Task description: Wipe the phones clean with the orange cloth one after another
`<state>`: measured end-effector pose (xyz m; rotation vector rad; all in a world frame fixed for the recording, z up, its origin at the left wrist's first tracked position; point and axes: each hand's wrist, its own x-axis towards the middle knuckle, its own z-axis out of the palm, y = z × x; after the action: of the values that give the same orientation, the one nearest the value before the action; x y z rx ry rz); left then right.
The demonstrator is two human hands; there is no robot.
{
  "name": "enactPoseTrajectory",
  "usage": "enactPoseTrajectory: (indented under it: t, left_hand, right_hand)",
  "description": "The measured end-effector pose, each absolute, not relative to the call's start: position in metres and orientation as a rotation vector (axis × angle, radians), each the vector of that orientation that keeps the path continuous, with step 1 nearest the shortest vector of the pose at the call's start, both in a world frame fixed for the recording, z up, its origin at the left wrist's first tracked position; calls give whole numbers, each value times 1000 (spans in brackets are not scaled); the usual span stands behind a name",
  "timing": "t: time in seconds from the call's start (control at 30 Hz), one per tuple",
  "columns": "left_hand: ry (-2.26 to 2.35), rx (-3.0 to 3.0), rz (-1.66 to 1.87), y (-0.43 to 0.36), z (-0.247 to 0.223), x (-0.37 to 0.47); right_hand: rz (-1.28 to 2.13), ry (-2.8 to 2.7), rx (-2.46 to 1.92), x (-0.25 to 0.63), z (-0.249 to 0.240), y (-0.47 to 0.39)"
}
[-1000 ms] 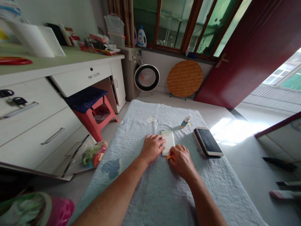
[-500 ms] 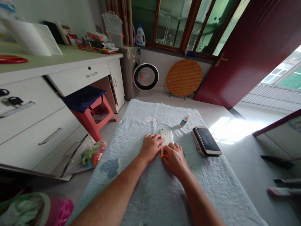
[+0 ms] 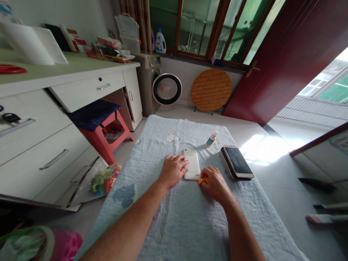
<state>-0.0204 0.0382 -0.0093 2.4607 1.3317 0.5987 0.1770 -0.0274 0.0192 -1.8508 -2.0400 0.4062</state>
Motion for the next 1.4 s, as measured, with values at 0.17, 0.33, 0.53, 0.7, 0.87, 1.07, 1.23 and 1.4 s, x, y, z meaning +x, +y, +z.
enactPoseTrajectory:
  t: [0.17,0.33,0.53,0.7,0.87,1.07,1.23,1.4]
  left_hand:
    - [1342,2458,599,38,-9,-20]
    - [1342,2463,598,38,-11,-20]
    - [1337,2469,590,39,-10,-19]
    - [1334,2479,581,38,-9,-19]
    - [1345,2476,588,36,-8,-18]
    - [1343,2474,596,36,-9,-18]
    - [1337,2467,602,37,-8,-18]
    - [1328,2465,608,36,-8,-19]
  right_hand:
    - [600,-1951,-1724,175,22,-27]
    - [517,-1931,-1690,165,12,-19]
    - [278,-1840,-1778,160,1,-2]
    - [158,-1894,-1782,154,-4,3]
    - [247,-2010,-1719,149,0,-3]
    - [434,-2061,-1567,152,14,-16]
    - [563,-2040,-1536,161,16,-21]
    - [511,-1935,-1605,163,7,-12]
